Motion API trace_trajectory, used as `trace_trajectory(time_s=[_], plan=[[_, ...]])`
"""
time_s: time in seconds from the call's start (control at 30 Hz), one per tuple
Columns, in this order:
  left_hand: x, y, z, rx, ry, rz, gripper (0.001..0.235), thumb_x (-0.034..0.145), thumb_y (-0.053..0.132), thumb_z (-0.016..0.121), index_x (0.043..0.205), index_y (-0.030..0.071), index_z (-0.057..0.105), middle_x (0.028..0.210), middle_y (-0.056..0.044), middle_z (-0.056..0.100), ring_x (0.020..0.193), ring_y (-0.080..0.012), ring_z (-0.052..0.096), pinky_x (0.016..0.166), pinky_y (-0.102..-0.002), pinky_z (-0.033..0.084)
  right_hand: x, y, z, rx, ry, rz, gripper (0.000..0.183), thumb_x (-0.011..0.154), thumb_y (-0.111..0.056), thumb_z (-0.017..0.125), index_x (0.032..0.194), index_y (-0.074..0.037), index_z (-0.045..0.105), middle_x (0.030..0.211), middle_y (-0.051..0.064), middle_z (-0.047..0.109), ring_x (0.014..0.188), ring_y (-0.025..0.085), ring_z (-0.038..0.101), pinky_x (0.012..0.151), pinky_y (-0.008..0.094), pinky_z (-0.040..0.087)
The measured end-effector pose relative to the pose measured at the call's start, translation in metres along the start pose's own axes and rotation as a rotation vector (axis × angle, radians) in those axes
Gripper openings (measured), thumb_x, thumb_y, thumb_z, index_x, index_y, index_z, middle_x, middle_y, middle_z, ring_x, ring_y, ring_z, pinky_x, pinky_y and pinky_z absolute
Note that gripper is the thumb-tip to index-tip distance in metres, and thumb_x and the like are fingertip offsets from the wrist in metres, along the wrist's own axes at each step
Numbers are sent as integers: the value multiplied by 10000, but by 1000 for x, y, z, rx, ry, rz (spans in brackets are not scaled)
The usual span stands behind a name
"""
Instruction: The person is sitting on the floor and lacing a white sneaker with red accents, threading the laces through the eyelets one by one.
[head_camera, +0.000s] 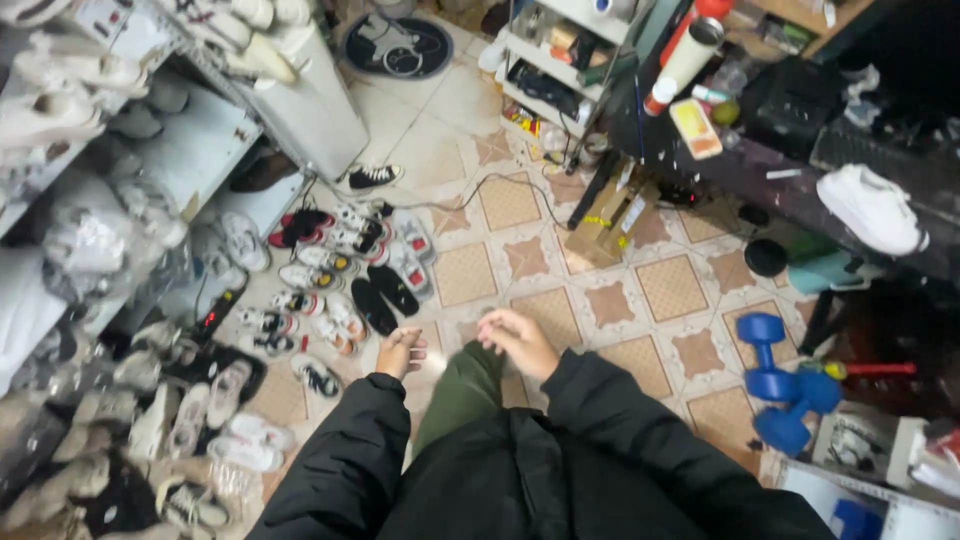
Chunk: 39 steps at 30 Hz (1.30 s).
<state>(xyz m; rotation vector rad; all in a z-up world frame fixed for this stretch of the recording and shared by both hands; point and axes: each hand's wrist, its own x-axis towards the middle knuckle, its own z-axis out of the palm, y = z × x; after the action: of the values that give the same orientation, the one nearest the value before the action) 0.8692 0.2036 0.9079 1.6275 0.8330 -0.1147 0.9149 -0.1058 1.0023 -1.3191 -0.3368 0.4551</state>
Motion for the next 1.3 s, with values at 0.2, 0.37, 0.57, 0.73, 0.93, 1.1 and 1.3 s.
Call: trace_trajectory(time_s=[0.2, 0.37, 0.57, 0.73, 0.93, 1.1, 1.3], plan=[[138, 127, 52, -43, -82, 36, 232, 966, 283, 681, 1135, 127, 708, 949, -107, 769, 744, -206, 725, 605, -339, 629, 140, -2, -38, 0, -11, 75, 226, 1025, -212, 641, 1110, -24, 734, 923, 131, 767, 803, 187, 708, 664, 292, 588], [235, 289, 106, 36, -100, 153, 244, 967, 322, 667, 1103, 136, 749, 905, -71, 752, 761, -156, 680, 617, -270, 547, 263, -78, -76, -44, 14, 31, 222, 1027, -207, 630, 1099, -25, 733, 924, 111, 771, 820, 179, 707, 675, 295, 590], [318, 475, 148, 176, -99, 376, 255, 968, 368, 639, 1086, 199, 789, 917, -44, 782, 873, -164, 697, 751, -312, 576, 380, -148, -91, 142, 114, 11, 195, 1020, -174, 638, 1113, -20, 713, 934, 114, 748, 823, 180, 719, 680, 300, 609], [371, 641, 173, 173, -99, 434, 312, 984, 332, 572, 1168, 187, 779, 975, -54, 777, 898, -173, 708, 735, -344, 612, 488, -214, -107, 342, 82, -14, 205, 1023, -150, 626, 1152, -4, 692, 985, 159, 736, 844, 214, 735, 675, 314, 633], [443, 787, 207, 71, -64, 399, 325, 946, 310, 578, 1200, 165, 721, 987, -34, 802, 820, -161, 738, 670, -344, 647, 612, -274, -141, 498, -41, -119, 314, 1061, -167, 599, 1290, 47, 620, 1179, 253, 697, 1051, 301, 721, 844, 377, 615], [477, 872, 235, 7, -90, 375, 538, 853, 276, 567, 1369, 144, 646, 1202, -17, 709, 882, -164, 643, 692, -301, 537, 670, -340, -162, 428, -235, -216, 295, 1057, -167, 518, 1258, 40, 584, 1183, 175, 656, 1065, 252, 680, 894, 366, 567], [642, 887, 275, 150, -80, 424, 750, 898, 327, 637, 1577, 139, 381, 1440, -84, 587, 900, -198, 667, 602, -307, 592, 727, -357, -157, 347, -112, -223, 226, 1026, -90, 529, 1189, 31, 627, 1172, 174, 687, 1066, 241, 684, 888, 323, 553]])
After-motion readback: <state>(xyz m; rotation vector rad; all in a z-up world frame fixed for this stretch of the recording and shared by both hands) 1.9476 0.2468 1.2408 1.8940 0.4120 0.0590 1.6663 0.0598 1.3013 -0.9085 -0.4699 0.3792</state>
